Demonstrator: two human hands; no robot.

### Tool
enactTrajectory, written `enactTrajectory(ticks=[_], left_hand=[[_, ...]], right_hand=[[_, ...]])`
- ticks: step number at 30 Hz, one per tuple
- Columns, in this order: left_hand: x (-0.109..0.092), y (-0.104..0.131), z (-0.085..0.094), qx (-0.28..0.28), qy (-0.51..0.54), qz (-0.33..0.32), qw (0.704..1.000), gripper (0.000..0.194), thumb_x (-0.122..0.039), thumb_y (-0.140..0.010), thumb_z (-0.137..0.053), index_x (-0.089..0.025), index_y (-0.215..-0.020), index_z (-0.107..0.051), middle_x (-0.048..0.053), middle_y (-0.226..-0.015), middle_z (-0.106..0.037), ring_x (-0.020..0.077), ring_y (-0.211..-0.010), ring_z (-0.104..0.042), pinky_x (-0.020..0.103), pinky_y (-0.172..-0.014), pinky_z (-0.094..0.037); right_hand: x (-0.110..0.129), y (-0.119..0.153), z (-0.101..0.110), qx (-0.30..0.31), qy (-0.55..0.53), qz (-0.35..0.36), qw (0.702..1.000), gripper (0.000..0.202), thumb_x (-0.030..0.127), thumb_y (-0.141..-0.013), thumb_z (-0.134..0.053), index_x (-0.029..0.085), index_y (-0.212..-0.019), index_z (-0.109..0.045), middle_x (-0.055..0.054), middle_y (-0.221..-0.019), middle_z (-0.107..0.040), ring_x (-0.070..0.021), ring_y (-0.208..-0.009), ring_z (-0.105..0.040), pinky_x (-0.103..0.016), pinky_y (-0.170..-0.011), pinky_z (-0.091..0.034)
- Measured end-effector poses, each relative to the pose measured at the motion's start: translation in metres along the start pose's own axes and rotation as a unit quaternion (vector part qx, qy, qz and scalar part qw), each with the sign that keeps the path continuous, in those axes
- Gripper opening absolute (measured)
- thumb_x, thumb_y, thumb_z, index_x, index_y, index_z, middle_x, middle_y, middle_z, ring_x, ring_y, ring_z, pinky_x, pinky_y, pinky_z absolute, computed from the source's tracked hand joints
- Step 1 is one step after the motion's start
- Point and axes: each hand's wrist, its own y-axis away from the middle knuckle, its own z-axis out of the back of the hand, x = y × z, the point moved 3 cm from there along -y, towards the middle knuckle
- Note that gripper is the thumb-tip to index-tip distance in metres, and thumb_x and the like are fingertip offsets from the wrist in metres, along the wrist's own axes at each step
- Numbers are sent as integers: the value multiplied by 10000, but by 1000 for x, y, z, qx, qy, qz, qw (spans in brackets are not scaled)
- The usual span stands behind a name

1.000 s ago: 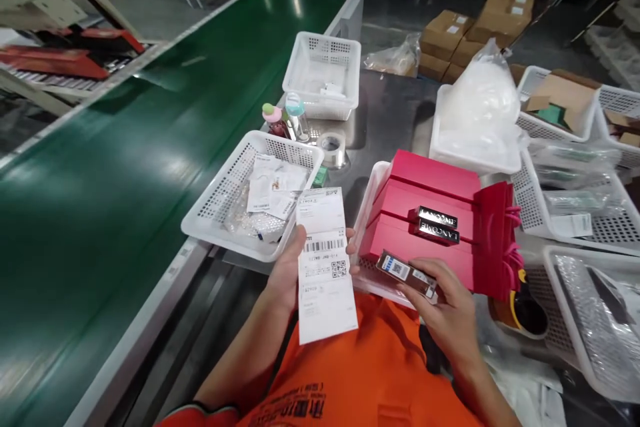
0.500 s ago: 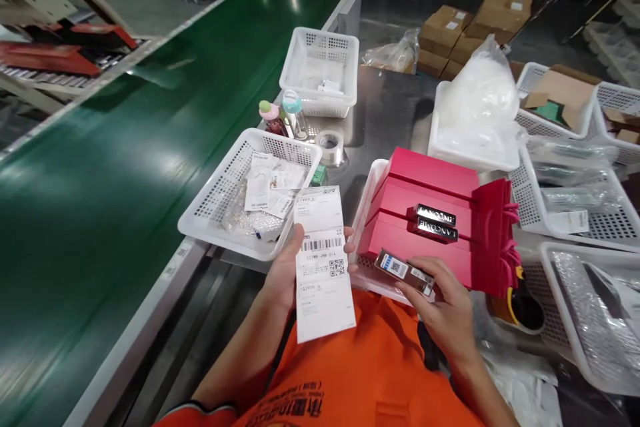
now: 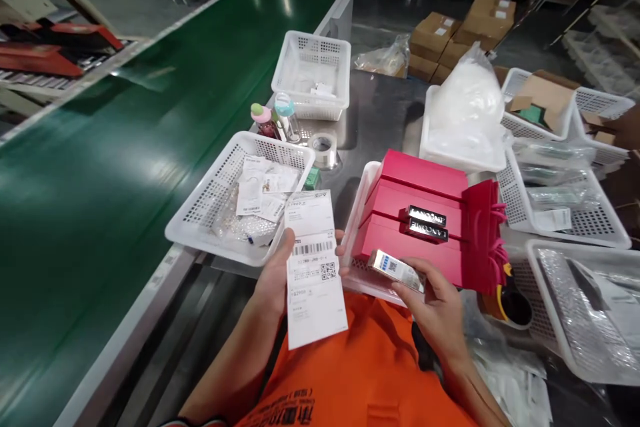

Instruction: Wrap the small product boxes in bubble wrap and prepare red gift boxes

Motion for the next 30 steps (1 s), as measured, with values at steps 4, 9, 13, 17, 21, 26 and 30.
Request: enactTrajectory(ticks=[4,9,13,17,21,26,30], left_hand=[[1,1,-1,0,-10,-6,1000,532,-561,-942,-589,-135,-1228,-731,138,-1153,-783,301,-945,-767,417,-855,-620],[1,1,-1,-36,-29,-30,998,491,-515,-1014,-458,-172,-1218,-745,112,-1200,-775,292,-969,-768,438,-868,-626],[2,3,0,-20,-53,-17,998,492,-552,-978,-521,-204,-1248,-740,108,-1207,-773,316,-955,-774,431,-869,-621],[5,3,4,-3,-37,-8,999,490,-558,-982,-516,-215,-1245,-747,89,-1232,-766,303,-1016,-763,388,-887,-616],[7,1,7,-6,-24,-12,1000,519,-570,-989,-488,-213,-1272,-737,101,-1250,-757,304,-999,-766,391,-872,-621],[5,0,2,14,-34,-3,999,456,-539,-935,-614,-211,-1210,-772,103,-1222,-769,323,-1001,-766,406,-895,-623],[5,0,2,-7,-34,1,999,531,-580,-870,-688,-176,-1206,-763,139,-1149,-788,328,-948,-777,406,-852,-630]], right_hand=[[-5,2,-3,10,-163,-130,978,390,524,-751,-822,211,-954,-708,-25,-750,-705,-172,-637,-610,-281,-580,-498],[-7,2,-13,34,-367,-263,892,530,673,-715,-800,187,-907,-708,-21,-657,-644,-101,-491,-422,-234,-451,-315],[-10,4,-21,61,-456,-309,832,533,677,-708,-813,185,-886,-710,-28,-708,-625,-91,-523,-380,-225,-450,-299],[-14,9,-25,86,-521,-319,787,469,596,-681,-874,211,-875,-690,-9,-759,-607,-93,-577,-403,-213,-493,-340],[-12,11,-27,105,-548,-318,766,441,544,-667,-898,211,-863,-687,25,-708,-546,-87,-572,-377,-212,-515,-346],[-5,11,-27,106,-555,-297,769,418,519,-649,-906,204,-834,-702,25,-706,-557,-75,-549,-333,-206,-499,-309],[-4,11,-28,106,-555,-297,770,395,501,-667,-898,198,-837,-710,15,-710,-568,-76,-549,-334,-209,-503,-306]])
